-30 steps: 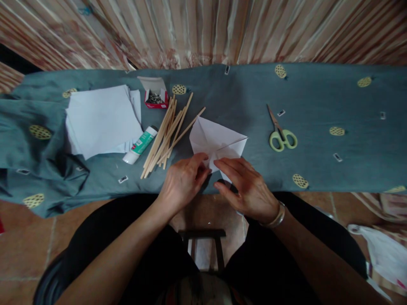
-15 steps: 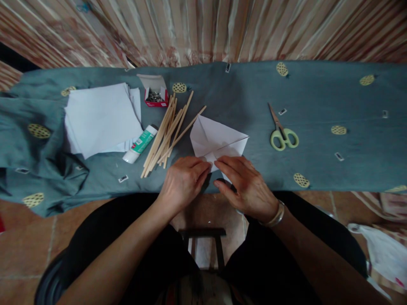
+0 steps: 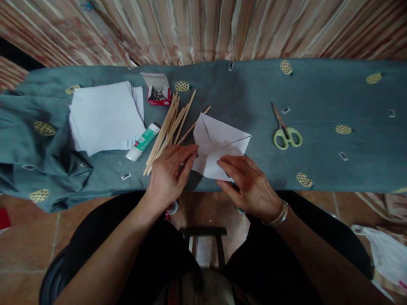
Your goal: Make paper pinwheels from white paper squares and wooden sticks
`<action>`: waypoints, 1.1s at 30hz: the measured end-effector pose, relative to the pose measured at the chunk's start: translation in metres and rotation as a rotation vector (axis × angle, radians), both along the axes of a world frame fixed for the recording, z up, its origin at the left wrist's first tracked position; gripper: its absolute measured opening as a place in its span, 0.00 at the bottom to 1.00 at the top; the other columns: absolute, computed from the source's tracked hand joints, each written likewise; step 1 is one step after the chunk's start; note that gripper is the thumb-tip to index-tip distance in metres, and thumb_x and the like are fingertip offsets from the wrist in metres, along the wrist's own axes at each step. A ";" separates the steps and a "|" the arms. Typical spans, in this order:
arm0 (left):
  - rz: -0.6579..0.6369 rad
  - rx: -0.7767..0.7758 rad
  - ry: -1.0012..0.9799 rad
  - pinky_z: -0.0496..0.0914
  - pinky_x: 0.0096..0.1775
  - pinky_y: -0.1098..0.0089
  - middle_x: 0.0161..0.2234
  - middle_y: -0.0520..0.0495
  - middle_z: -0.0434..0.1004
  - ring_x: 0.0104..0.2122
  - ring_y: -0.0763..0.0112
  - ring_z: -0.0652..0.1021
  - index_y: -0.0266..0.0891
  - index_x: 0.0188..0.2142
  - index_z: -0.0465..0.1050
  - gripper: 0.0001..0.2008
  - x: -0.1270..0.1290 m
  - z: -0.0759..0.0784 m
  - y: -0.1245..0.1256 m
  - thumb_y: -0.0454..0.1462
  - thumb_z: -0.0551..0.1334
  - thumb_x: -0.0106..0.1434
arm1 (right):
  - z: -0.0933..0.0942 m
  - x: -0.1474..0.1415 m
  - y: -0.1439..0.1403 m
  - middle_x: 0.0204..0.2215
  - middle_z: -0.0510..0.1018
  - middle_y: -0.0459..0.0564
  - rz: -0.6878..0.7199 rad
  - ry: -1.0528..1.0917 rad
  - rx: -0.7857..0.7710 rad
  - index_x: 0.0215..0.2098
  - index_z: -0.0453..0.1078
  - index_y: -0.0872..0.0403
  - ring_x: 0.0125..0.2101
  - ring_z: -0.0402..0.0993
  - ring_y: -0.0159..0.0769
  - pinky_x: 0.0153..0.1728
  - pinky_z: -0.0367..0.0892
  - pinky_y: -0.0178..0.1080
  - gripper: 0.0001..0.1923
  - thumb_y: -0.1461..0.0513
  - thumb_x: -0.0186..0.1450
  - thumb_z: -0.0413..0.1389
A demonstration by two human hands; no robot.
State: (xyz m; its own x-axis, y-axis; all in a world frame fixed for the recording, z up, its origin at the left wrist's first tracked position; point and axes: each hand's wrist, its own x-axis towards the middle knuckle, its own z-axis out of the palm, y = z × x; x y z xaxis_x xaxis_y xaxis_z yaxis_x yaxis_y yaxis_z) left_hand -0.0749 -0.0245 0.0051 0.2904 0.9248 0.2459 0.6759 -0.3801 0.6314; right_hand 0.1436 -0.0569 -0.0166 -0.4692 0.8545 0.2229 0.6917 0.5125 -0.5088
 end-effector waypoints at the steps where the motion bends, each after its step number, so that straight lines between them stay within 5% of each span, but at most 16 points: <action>1: -0.017 0.010 0.006 0.73 0.44 0.66 0.40 0.44 0.80 0.40 0.67 0.78 0.36 0.45 0.75 0.11 0.000 -0.001 -0.001 0.36 0.56 0.68 | 0.000 0.000 0.000 0.50 0.75 0.59 -0.002 0.005 -0.002 0.54 0.67 0.57 0.49 0.70 0.49 0.51 0.68 0.53 0.19 0.58 0.68 0.53; 9: -0.240 0.085 0.074 0.73 0.41 0.64 0.39 0.42 0.80 0.39 0.64 0.79 0.36 0.46 0.73 0.10 0.017 -0.015 -0.015 0.37 0.58 0.67 | 0.002 -0.003 0.008 0.43 0.80 0.55 -0.096 0.203 -0.052 0.46 0.72 0.54 0.45 0.75 0.42 0.49 0.69 0.46 0.10 0.62 0.68 0.53; 21: -0.122 0.094 0.015 0.74 0.39 0.68 0.36 0.47 0.81 0.35 0.68 0.80 0.37 0.52 0.64 0.17 0.015 -0.026 -0.015 0.36 0.61 0.65 | -0.002 -0.013 0.013 0.31 0.79 0.49 -0.201 0.236 -0.072 0.34 0.72 0.54 0.34 0.74 0.38 0.40 0.69 0.41 0.04 0.64 0.66 0.55; 33: -0.252 0.112 0.060 0.72 0.41 0.62 0.39 0.43 0.80 0.39 0.64 0.77 0.35 0.45 0.74 0.09 0.018 -0.031 -0.012 0.33 0.59 0.66 | -0.002 -0.011 0.011 0.33 0.80 0.53 -0.230 0.078 0.054 0.36 0.72 0.57 0.35 0.74 0.42 0.42 0.68 0.44 0.06 0.64 0.67 0.54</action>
State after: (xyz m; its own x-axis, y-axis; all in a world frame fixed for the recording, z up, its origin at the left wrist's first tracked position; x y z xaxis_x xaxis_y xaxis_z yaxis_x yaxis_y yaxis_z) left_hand -0.0568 -0.0362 -0.0261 0.5245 0.7899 0.3177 0.5865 -0.6057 0.5377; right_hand 0.1327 -0.0458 -0.0183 -0.2431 0.9229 0.2987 0.7531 0.3736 -0.5416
